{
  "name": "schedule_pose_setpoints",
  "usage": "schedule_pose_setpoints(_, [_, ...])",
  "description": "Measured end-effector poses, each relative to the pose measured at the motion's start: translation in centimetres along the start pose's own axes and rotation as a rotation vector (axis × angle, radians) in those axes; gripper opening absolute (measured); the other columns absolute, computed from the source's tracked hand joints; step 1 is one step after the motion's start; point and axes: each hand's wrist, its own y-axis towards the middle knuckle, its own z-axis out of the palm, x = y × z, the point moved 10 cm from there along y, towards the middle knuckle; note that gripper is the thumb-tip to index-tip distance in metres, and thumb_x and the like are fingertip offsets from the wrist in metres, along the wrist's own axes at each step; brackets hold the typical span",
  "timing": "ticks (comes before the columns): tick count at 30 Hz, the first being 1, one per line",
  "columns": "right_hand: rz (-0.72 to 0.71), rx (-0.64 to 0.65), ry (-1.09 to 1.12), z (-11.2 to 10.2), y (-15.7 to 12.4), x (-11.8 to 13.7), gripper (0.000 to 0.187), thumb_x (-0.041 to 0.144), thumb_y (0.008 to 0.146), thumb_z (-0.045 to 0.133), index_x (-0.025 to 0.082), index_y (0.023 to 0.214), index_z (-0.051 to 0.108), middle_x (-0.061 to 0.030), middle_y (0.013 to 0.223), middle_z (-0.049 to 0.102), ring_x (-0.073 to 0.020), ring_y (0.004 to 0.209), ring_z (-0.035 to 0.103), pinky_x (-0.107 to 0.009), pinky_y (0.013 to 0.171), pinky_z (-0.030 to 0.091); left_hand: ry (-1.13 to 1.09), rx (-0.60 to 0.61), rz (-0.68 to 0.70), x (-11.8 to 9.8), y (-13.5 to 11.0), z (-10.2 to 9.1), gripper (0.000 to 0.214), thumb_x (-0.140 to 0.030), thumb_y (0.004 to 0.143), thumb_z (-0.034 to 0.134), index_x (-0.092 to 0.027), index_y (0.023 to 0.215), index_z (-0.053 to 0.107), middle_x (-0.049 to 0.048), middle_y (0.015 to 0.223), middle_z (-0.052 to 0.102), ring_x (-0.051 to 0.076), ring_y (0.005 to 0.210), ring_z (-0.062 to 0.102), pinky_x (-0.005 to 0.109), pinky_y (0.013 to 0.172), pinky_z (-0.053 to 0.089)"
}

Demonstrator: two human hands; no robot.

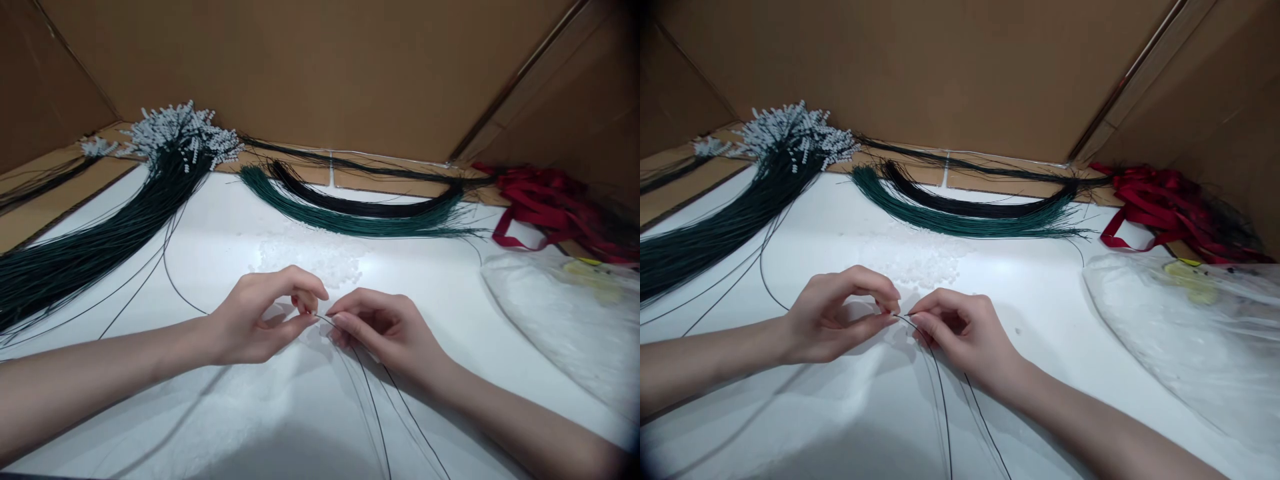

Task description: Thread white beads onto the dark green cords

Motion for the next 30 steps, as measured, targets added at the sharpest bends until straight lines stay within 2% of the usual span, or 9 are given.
schedule_pose_setpoints(6, [0.083,0.003,0.210,0.21,-0.05,-0.83,0.016,0.031,0.090,0.069,0.015,0.088,0.069,-0.0035,0.070,0.071,-0.0112,0.063,0.063,-0.023,0.060,0.050,0.009,-0.001,-0.005,-0.01,0.06,0.01,0.028,-0.004,0.084,0.066,-0.019,0.106,0.057,-0.0004,0.087,0.066,0.009,0.074,0.064,0.021,0.069,0.054])
schedule_pose_setpoints(11, [0.072,-0.017,0.181,0.43,-0.16,-0.37,0.015,0.029,0.089,0.070,0.015,0.083,0.069,-0.0036,0.071,0.072,-0.0100,0.062,0.061,-0.021,0.058,0.048,0.007,-0.001,-0.001,-0.12,0.06,0.02,0.028,-0.003,0.084,0.066,-0.018,0.105,0.057,-0.0006,0.088,0.066,0.009,0.074,0.064,0.020,0.068,0.054])
schedule_pose_setpoints(16, [0.087,-0.043,0.190,0.29,-0.02,-0.28,0.014,0.028,0.082,0.077,0.015,0.078,0.071,-0.0010,0.065,0.066,-0.0100,0.057,0.056,-0.022,0.053,0.045,0.008,0.000,0.002,-0.05,0.16,0.10,0.028,-0.004,0.083,0.066,-0.019,0.106,0.057,-0.0002,0.088,0.066,0.010,0.074,0.065,0.021,0.068,0.054])
schedule_pose_setpoints(23, [0.127,-0.003,0.216,-0.08,0.30,-0.85,0.013,0.027,0.083,0.074,0.015,0.085,0.077,-0.0028,0.067,0.068,-0.0118,0.061,0.060,-0.025,0.060,0.050,0.021,0.010,0.005,-0.05,0.21,0.12,0.028,-0.003,0.083,0.067,-0.017,0.105,0.058,-0.0010,0.088,0.066,0.007,0.074,0.064,0.018,0.069,0.053])
schedule_pose_setpoints(30, [0.122,0.043,0.212,-0.06,0.52,-0.57,0.013,0.028,0.083,0.073,0.015,0.081,0.077,-0.0013,0.065,0.064,-0.0110,0.060,0.056,-0.024,0.058,0.046,0.017,0.012,0.010,-0.20,0.17,0.14,0.029,-0.003,0.082,0.067,-0.017,0.105,0.058,-0.0004,0.088,0.067,0.008,0.074,0.064,0.019,0.069,0.053])
